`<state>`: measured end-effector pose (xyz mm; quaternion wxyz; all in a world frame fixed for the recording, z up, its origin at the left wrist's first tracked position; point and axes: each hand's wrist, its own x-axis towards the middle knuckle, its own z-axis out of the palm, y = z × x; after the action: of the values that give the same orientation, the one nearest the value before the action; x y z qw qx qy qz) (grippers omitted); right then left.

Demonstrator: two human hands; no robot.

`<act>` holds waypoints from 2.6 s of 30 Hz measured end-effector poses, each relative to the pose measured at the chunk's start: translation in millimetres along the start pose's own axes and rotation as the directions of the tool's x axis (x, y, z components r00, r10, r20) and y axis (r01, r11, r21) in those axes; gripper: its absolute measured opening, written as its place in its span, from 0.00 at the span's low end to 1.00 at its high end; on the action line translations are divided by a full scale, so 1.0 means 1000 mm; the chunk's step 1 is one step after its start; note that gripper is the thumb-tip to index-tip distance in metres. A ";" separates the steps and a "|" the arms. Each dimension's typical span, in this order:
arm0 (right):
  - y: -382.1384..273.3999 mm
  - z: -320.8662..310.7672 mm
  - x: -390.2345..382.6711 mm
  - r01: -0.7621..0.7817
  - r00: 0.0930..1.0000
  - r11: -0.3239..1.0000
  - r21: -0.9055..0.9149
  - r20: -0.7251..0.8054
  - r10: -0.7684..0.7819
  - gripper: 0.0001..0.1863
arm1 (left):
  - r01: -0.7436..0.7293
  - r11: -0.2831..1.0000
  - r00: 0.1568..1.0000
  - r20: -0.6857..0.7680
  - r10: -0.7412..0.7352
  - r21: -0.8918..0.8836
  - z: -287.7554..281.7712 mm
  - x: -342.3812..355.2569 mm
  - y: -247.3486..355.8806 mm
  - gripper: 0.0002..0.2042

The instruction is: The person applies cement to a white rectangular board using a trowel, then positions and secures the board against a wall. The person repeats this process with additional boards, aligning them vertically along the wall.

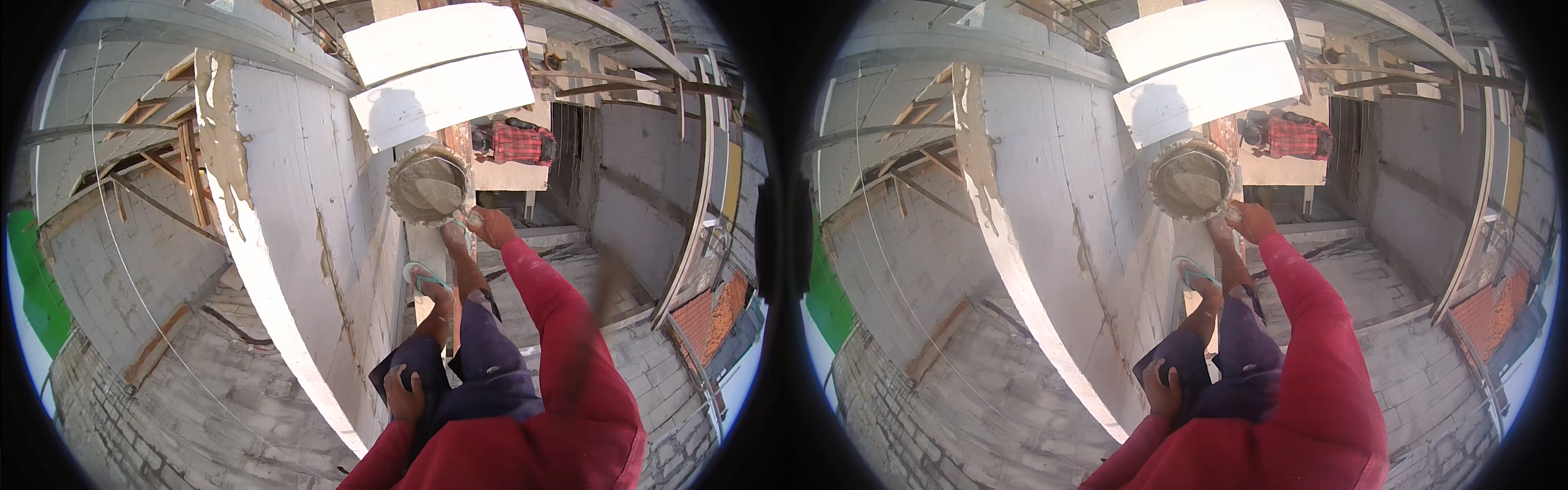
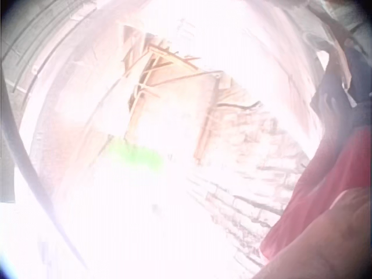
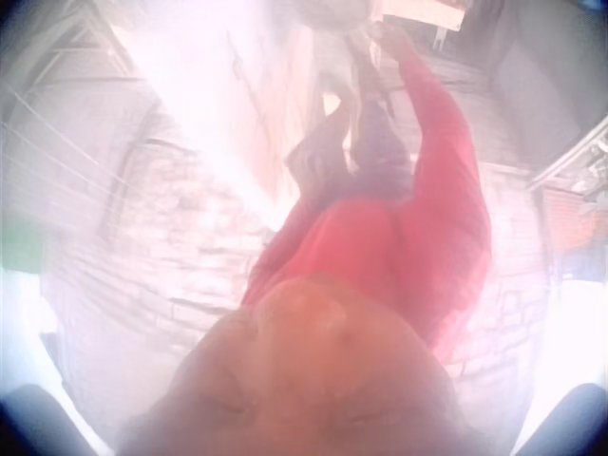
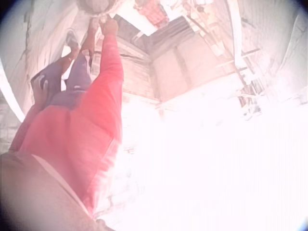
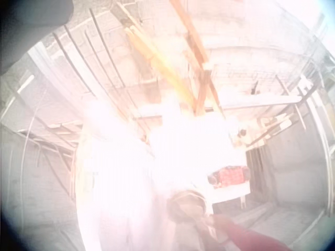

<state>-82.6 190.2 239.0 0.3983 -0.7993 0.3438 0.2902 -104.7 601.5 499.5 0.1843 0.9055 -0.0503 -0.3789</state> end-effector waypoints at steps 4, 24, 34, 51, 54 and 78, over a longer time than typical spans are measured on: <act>-0.078 -0.055 -0.058 0.227 0.965 0.973 -0.039 -0.124 -0.230 0.30 | -0.077 0.995 0.997 -0.022 0.075 -0.067 0.000 -0.018 -0.020 0.19; -0.328 -0.137 -0.009 0.486 0.418 0.591 -0.644 -0.423 -0.804 0.17 | 0.134 0.965 0.987 -0.053 -0.150 -0.225 0.011 -0.107 -0.118 0.21; -0.131 0.084 -0.040 0.166 0.917 0.975 -0.148 -0.340 -0.208 0.29 | 0.107 0.980 0.992 -0.042 -0.116 -0.169 0.016 -0.083 -0.095 0.20; 0.014 0.092 0.081 0.094 0.995 0.988 0.122 -0.029 -0.092 0.29 | 0.146 0.987 0.988 -0.044 -0.149 -0.063 0.019 -0.053 -0.069 0.19; 0.024 0.054 0.041 0.171 0.984 0.977 0.130 -0.067 -0.163 0.25 | 0.132 0.987 0.990 -0.042 -0.136 -0.087 0.018 -0.053 -0.066 0.18; -0.305 -0.108 -0.031 0.707 0.292 0.394 -0.587 -0.264 -0.919 0.19 | 0.142 0.952 0.981 -0.088 -0.171 -0.270 0.024 -0.097 -0.089 0.21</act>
<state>157.5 245.3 450.8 0.2169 -0.9612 -0.0836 -0.1488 -194.3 699.8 515.8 0.2743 0.8938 0.0825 -0.3450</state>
